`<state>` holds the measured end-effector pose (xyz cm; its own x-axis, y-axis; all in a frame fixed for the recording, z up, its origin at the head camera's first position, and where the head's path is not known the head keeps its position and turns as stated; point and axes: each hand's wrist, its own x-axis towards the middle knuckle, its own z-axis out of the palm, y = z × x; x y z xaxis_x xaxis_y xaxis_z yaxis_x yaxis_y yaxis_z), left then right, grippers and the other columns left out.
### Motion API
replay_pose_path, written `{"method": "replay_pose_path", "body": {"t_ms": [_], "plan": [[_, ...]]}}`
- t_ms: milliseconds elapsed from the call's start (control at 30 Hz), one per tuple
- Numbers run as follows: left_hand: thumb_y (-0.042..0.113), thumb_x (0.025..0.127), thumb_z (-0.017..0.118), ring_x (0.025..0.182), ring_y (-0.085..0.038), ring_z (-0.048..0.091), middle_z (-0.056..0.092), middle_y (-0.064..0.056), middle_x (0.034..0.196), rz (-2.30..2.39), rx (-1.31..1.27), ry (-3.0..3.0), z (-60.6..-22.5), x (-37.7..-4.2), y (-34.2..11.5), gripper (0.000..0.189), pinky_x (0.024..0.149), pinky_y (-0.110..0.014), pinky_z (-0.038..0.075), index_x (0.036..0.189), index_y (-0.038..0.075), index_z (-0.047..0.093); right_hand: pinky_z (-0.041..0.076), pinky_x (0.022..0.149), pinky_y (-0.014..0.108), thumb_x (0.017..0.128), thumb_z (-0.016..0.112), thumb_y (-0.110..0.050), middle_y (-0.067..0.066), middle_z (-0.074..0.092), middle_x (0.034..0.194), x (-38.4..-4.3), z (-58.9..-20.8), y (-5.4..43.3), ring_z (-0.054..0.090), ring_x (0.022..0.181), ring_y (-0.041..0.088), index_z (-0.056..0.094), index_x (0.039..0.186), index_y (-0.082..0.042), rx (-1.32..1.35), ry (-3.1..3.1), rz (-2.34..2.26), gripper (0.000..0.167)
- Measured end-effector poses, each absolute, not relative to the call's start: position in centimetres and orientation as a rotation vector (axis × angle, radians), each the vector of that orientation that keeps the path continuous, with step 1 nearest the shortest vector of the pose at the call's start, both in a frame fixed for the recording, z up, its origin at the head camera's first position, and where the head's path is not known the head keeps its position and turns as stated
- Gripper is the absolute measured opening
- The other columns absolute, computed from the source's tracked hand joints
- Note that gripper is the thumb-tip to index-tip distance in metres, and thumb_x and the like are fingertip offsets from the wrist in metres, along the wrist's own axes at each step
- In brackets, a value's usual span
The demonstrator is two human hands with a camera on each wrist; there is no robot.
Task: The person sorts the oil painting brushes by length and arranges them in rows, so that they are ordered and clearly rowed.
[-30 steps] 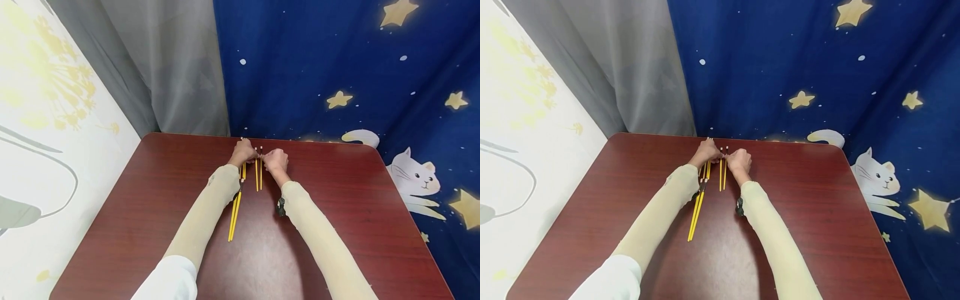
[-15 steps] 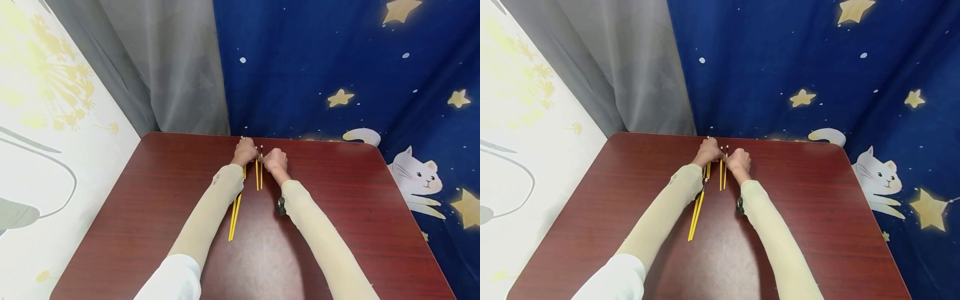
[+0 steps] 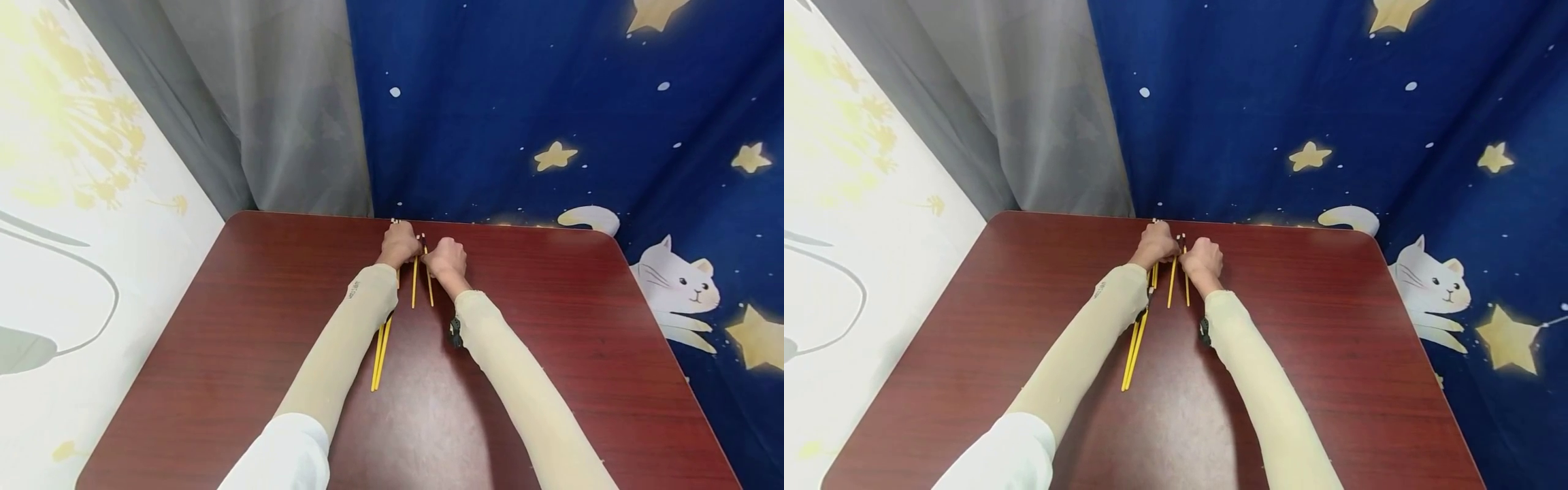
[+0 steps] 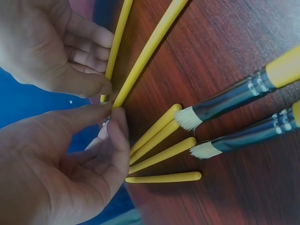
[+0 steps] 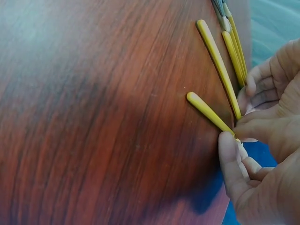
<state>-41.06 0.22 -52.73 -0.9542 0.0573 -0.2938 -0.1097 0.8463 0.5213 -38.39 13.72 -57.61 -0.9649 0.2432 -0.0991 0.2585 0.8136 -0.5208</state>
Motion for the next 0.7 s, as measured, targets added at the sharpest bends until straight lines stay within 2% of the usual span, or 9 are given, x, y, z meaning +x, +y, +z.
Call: {"method": "replay_pose_path", "body": {"t_ms": [100,300,333,433,500,600,700], "plan": [[0.019,0.089,0.074,0.057,-0.023,0.065,0.066,-0.006,0.065,0.785,-0.055,2.709,-53.1,-41.5,0.2,0.014,0.053,-0.035,0.054,0.08,0.01,0.074,0.062,0.081,0.047,0.077,0.083,-0.038,0.004,0.069,0.055,-38.0,-57.0,13.6,0.075,0.078,0.035,0.075,0.071,-0.011,0.417,2.935,-0.895,0.029],[0.015,0.089,0.074,0.055,-0.021,0.066,0.067,-0.007,0.066,0.862,-0.034,2.676,-51.7,-40.3,-0.1,0.015,0.054,-0.032,0.056,0.076,0.007,0.072,0.058,0.098,0.043,0.082,0.082,-0.032,0.001,0.067,0.049,-35.9,-54.4,13.3,0.07,0.047,0.016,0.077,0.076,-0.006,0.44,2.881,-1.016,0.027],[0.014,0.087,0.074,0.053,-0.02,0.064,0.066,-0.006,0.064,0.869,-0.022,2.695,-52.0,-40.5,-0.1,0.016,0.052,-0.031,0.055,0.073,0.008,0.071,0.057,0.1,0.042,0.083,0.082,-0.031,0.001,0.068,0.05,-35.5,-53.8,13.1,0.069,0.046,0.014,0.078,0.077,-0.006,0.442,2.884,-1.019,0.026],[0.014,0.089,0.074,0.06,-0.023,0.068,0.071,-0.009,0.071,0.855,-0.02,2.714,-51.0,-39.9,-0.4,0.013,0.058,-0.033,0.058,0.08,0.005,0.073,0.055,0.104,0.04,0.087,0.08,-0.026,0.004,0.072,0.055,-34.0,-52.0,12.6,0.072,0.049,0.015,0.079,0.081,-0.005,0.454,2.859,-1.058,0.023],[0.016,0.087,0.074,0.057,-0.021,0.066,0.069,-0.006,0.068,0.886,-0.014,2.728,-52.3,-41.1,-0.7,0.012,0.054,-0.03,0.055,0.079,0.007,0.072,0.059,0.097,0.037,0.089,0.078,-0.024,0.006,0.074,0.06,-33.8,-51.7,12.5,0.074,0.053,0.016,0.08,0.083,-0.004,0.451,2.829,-1.117,0.021],[0.016,0.09,0.074,0.067,-0.025,0.072,0.072,-0.008,0.074,0.948,-0.048,2.712,-51.1,-40.7,-0.8,0.011,0.06,-0.032,0.058,0.086,0.006,0.074,0.064,0.078,0.034,0.091,0.076,-0.022,0.011,0.079,0.071,-34.1,-51.5,12.6,0.076,0.057,0.016,0.081,0.087,-0.002,0.451,2.734,-1.245,0.02],[0.014,0.092,0.072,0.076,-0.029,0.074,0.065,-0.006,0.071,1.034,-0.08,2.691,-49.5,-39.7,-0.8,0.013,0.057,-0.029,0.054,0.08,0.008,0.068,0.064,0.067,0.036,0.093,0.075,-0.018,0.014,0.079,0.076,-34.8,-51.1,12.7,0.076,0.056,0.015,0.081,0.09,0.0,0.448,2.629,-1.386,0.019]]}}
